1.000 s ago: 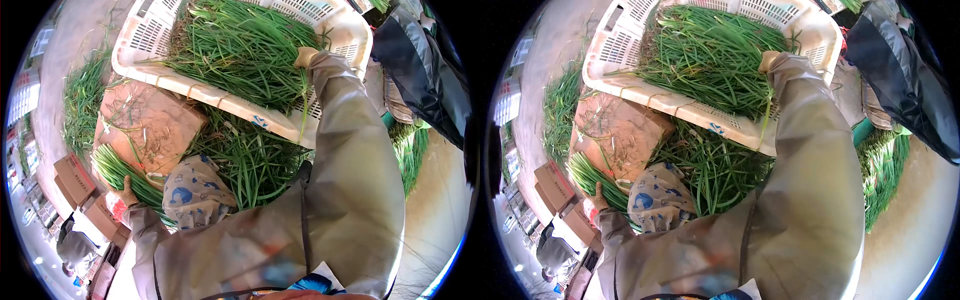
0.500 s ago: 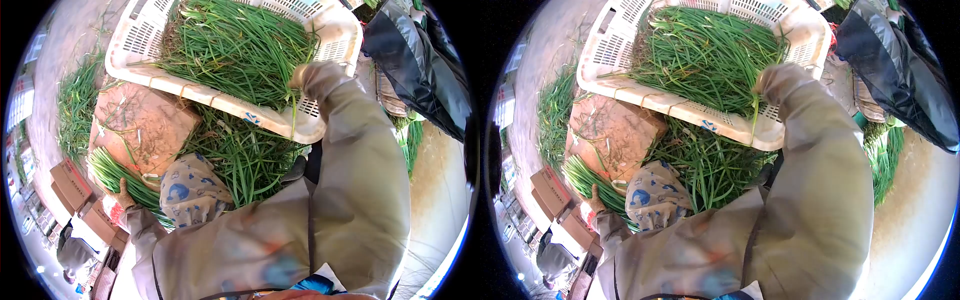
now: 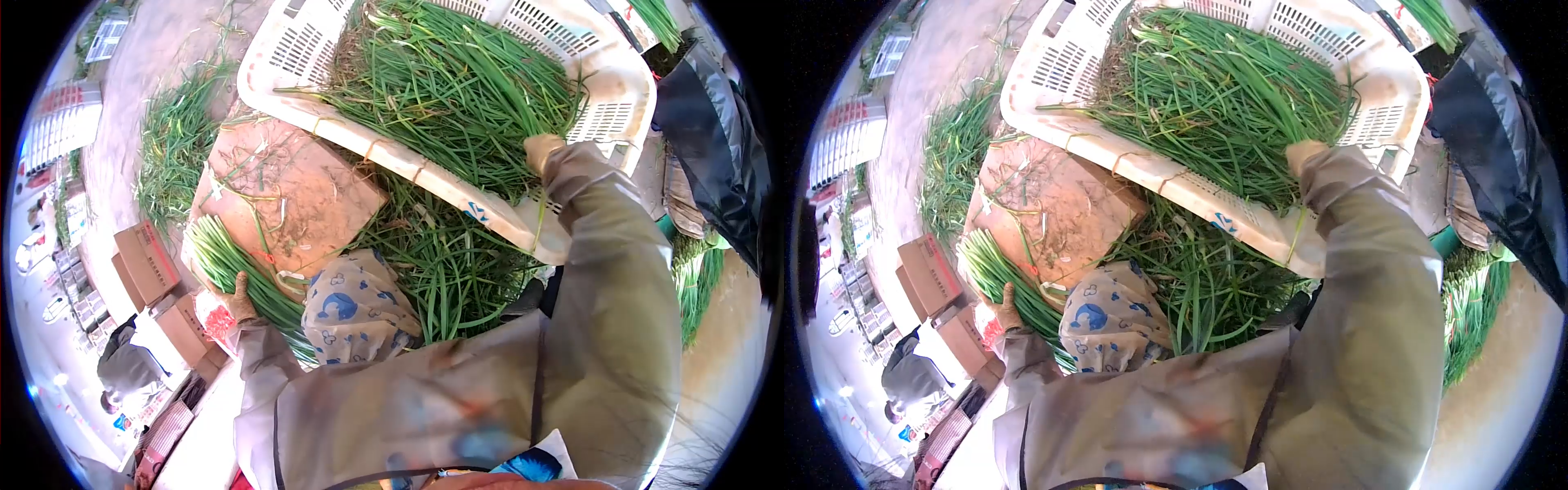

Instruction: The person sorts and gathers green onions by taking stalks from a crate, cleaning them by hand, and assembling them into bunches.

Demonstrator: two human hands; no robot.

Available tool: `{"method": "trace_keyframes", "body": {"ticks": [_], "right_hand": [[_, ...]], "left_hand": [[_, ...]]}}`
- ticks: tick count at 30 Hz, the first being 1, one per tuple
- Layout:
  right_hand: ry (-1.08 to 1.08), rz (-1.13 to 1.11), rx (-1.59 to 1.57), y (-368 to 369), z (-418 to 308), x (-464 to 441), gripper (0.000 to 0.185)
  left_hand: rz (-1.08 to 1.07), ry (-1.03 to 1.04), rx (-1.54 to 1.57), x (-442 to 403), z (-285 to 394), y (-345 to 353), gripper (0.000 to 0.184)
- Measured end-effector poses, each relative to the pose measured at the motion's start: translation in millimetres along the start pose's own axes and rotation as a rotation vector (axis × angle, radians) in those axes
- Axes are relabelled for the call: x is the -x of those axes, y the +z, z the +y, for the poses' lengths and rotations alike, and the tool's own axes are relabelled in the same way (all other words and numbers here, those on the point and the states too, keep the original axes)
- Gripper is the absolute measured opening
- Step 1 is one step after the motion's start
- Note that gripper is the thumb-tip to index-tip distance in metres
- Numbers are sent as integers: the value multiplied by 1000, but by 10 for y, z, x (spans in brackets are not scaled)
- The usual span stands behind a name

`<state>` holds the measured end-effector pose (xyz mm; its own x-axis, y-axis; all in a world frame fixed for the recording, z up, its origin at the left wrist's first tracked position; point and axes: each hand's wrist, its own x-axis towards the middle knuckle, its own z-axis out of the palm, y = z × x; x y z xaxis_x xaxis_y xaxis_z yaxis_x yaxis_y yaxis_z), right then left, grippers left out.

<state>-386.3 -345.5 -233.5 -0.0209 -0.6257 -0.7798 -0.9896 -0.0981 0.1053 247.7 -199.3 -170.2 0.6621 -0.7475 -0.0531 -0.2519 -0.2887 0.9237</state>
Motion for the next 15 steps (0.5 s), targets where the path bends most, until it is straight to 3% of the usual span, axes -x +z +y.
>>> {"method": "trace_keyframes", "body": {"ticks": [4,8,9,10,12,15], "right_hand": [[67,288,-195,-501,146,17,16],[-63,598,-625,-1196,269,238,37],[-155,787,-634,-1290,296,177,40],[-152,786,-630,-1364,329,163,40],[-270,835,-996,-1696,263,289,34],[-226,745,-956,-1950,119,631,18]], "left_hand": [[5,-54,-11,5,17,-10,96],[-4,-67,30,47,86,37,95],[-5,-68,33,47,98,47,95],[-16,-67,33,48,111,48,95],[-30,-69,37,36,76,33,95],[-34,-52,-85,53,138,36,96]]}}
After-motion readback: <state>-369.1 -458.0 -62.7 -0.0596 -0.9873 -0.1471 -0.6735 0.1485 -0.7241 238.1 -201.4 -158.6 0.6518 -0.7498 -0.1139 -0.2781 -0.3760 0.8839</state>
